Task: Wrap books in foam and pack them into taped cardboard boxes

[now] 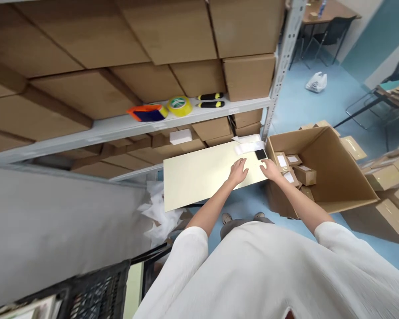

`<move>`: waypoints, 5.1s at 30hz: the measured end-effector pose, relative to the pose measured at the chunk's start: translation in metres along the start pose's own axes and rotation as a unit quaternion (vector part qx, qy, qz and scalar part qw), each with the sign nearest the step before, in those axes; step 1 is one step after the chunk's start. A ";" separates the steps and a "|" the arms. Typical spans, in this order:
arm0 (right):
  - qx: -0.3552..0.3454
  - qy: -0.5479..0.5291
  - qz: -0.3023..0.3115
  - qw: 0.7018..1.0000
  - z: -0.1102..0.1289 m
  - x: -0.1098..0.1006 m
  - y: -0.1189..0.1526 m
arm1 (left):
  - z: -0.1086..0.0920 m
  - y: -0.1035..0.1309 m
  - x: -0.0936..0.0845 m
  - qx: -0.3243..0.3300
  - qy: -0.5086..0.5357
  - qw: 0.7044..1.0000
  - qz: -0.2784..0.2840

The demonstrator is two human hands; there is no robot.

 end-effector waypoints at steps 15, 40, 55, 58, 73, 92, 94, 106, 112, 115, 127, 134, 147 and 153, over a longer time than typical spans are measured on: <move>-0.150 0.066 0.115 0.980 0.246 0.126 -0.049 | 0.180 0.188 -0.072 -0.131 0.067 0.982 -0.115; -0.420 0.185 0.320 0.829 0.478 0.276 -0.089 | 0.278 0.370 -0.066 -0.390 0.184 0.839 -0.331; -0.645 0.178 0.372 0.643 0.630 0.369 0.097 | 0.218 0.599 -0.047 -0.520 0.114 0.699 -0.477; -0.672 0.168 0.367 0.621 0.663 0.389 0.154 | 0.214 0.657 -0.037 -0.528 0.102 0.684 -0.493; -0.710 0.163 0.322 0.604 0.776 0.481 0.324 | 0.224 0.863 0.020 -0.531 0.110 0.661 -0.519; -0.643 0.455 0.302 0.536 0.889 0.608 0.329 | 0.298 0.909 0.015 -0.565 0.132 0.620 -0.528; -0.630 0.476 0.316 0.526 0.894 0.625 0.330 | 0.305 0.909 0.015 -0.577 0.143 0.613 -0.520; -0.580 0.485 0.398 0.520 0.895 0.676 0.332 | 0.326 0.911 0.016 -0.627 0.188 0.597 -0.464; -0.555 0.376 0.449 0.590 0.913 0.662 0.314 | 0.329 0.909 0.015 -0.633 0.183 0.604 -0.448; -0.539 0.251 0.487 0.640 0.930 0.644 0.302 | 0.329 0.909 0.008 -0.631 0.172 0.604 -0.455; -0.442 -0.110 0.558 0.693 0.930 0.560 0.303 | 0.314 0.919 -0.022 -0.452 0.240 0.453 -0.730; -0.367 -0.141 0.608 0.690 0.861 0.533 0.320 | 0.323 0.907 -0.016 -0.255 0.416 0.302 -0.819; -0.381 -0.173 0.503 0.756 0.798 0.464 0.268 | 0.302 0.855 -0.036 -0.252 0.402 0.379 -0.795; -0.393 -0.165 0.488 0.762 0.771 0.421 0.237 | 0.299 0.808 -0.070 -0.209 0.384 0.466 -0.769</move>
Point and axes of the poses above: each hand's wrist, its own y-axis away from the middle knuckle, its own x-axis out of the palm, z = x × y, the point moved 6 cm from there along -y, towards the middle knuckle, and after that the axes turned 14 degrees about z, right-handed, at the moved point
